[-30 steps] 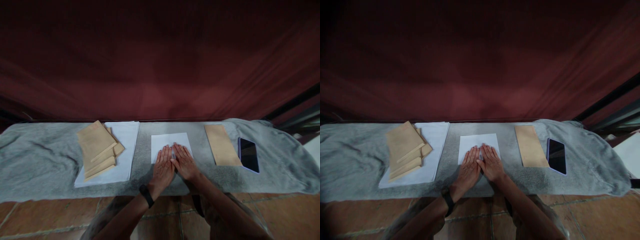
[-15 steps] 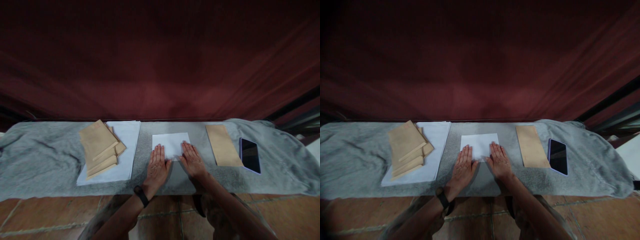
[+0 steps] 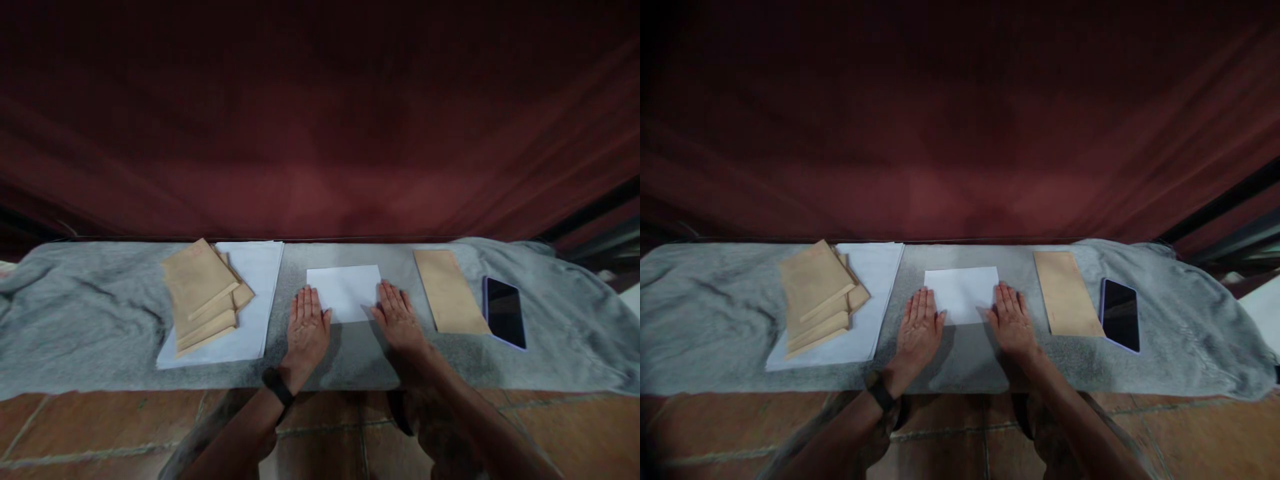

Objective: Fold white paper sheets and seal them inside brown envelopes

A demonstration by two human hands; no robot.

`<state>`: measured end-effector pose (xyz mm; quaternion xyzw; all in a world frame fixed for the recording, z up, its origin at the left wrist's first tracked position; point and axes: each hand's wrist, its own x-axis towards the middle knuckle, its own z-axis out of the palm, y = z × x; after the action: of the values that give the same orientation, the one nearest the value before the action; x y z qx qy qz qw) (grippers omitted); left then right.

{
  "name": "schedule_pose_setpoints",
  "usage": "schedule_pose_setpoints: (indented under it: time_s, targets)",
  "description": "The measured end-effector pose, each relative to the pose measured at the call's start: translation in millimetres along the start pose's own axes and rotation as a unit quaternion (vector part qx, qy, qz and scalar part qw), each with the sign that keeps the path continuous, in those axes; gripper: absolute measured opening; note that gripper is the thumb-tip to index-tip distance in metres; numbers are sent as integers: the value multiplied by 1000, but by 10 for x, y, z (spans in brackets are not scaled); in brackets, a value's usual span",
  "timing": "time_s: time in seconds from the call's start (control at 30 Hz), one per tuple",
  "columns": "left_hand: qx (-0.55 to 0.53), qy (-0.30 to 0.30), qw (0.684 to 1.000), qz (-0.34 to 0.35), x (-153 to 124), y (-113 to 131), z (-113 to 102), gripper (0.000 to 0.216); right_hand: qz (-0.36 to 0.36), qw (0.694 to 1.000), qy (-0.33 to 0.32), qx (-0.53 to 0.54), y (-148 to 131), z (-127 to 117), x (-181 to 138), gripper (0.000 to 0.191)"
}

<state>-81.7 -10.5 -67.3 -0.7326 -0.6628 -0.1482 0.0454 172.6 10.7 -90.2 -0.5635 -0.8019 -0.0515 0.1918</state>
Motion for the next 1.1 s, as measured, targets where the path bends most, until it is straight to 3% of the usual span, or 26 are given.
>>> schedule_pose_setpoints:
  time_s: [0.2, 0.43, 0.57, 0.8, 1.1]
  targets:
    - [-24, 6, 999, 32, 114, 204, 2, 60, 25, 1000, -12, 10, -121, -34, 178, 64]
    - [-64, -25, 994, 89, 175, 483, 261, 63, -14, 995, -60, 80, -494, -2, 335, 62]
    - [-50, -29, 995, 83, 109, 479, 270, 65, -9, 991, -75, 111, -610, -13, 312, 64]
    - [-10, -34, 991, 132, -207, 384, 86, 72, -69, 991, -67, 96, -725, -62, 15, 62]
    - [15, -50, 993, 103, -301, 317, -7, 72, -105, 993, -33, 51, -588, -135, -135, 71]
